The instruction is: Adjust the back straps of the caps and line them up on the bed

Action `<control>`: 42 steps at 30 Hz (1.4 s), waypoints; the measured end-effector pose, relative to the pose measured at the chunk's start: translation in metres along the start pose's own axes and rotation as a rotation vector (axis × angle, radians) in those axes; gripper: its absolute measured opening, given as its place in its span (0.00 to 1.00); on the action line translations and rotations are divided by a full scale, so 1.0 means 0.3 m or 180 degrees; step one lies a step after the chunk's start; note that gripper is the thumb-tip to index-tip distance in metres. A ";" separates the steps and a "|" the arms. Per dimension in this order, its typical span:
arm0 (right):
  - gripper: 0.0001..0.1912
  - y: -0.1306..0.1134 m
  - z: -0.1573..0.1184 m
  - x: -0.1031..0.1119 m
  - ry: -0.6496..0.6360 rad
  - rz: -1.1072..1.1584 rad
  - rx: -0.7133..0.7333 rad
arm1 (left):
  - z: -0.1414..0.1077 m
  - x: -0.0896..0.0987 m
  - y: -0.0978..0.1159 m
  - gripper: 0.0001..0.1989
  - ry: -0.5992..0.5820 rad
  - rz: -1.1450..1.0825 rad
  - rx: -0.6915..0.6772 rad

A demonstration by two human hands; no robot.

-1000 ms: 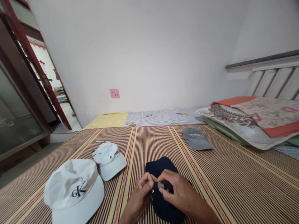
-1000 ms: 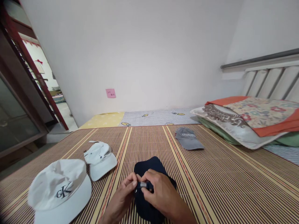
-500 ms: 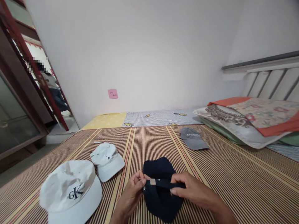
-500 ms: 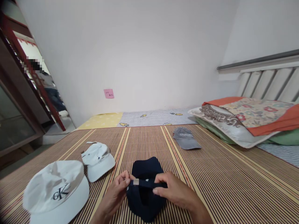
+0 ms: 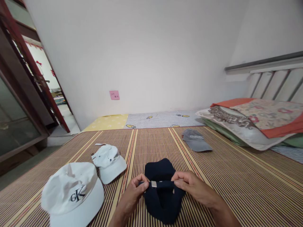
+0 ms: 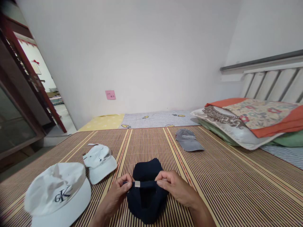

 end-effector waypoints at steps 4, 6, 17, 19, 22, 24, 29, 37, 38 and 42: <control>0.10 -0.010 0.004 -0.014 0.0013 -0.0150 -0.0079 | 0.008 0.009 -0.010 0.22 0.0180 0.0080 -0.0050; 0.06 -0.026 0.005 -0.023 0.0170 -0.0354 -0.0187 | 0.011 0.008 -0.016 0.23 0.0201 0.0047 -0.0061; 0.15 -0.133 0.064 -0.179 0.0352 -0.1316 0.0295 | 0.005 -0.009 -0.028 0.19 0.0038 0.0233 -0.0094; 0.13 -0.133 0.073 -0.185 0.0362 -0.1374 0.0361 | 0.004 -0.013 -0.025 0.18 0.0020 0.0224 -0.0130; 0.12 -0.128 0.066 -0.166 0.0363 -0.1283 0.0347 | 0.003 -0.018 -0.021 0.17 -0.0030 0.0225 -0.0156; 0.13 -0.112 0.050 -0.136 0.0301 -0.1098 0.0154 | 0.004 -0.014 -0.021 0.17 -0.0055 0.0164 -0.0129; 0.25 -0.042 -0.005 -0.067 -0.0049 -0.0694 -0.0497 | 0.006 0.009 -0.020 0.19 -0.0061 -0.0057 -0.0104; 0.06 -0.004 -0.004 -0.061 -0.0338 0.0240 -0.0188 | -0.005 -0.001 -0.009 0.20 -0.0417 -0.0092 0.0151; 0.07 -0.003 -0.002 -0.061 -0.0348 0.0326 -0.0161 | -0.007 -0.001 -0.008 0.20 -0.0459 -0.0052 0.0212; 0.09 0.003 0.003 -0.056 -0.0349 0.0539 -0.0067 | -0.015 -0.002 -0.011 0.20 -0.0580 0.0023 0.0349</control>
Point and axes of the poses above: each hand's wrist, its own z-axis towards the middle knuckle, its own x-axis out of the back of the hand, y = z × x, the point moved 8 cm from there along z, towards the middle knuckle, and after that the axes turned 4 degrees about -y, right-handed, at the moved point
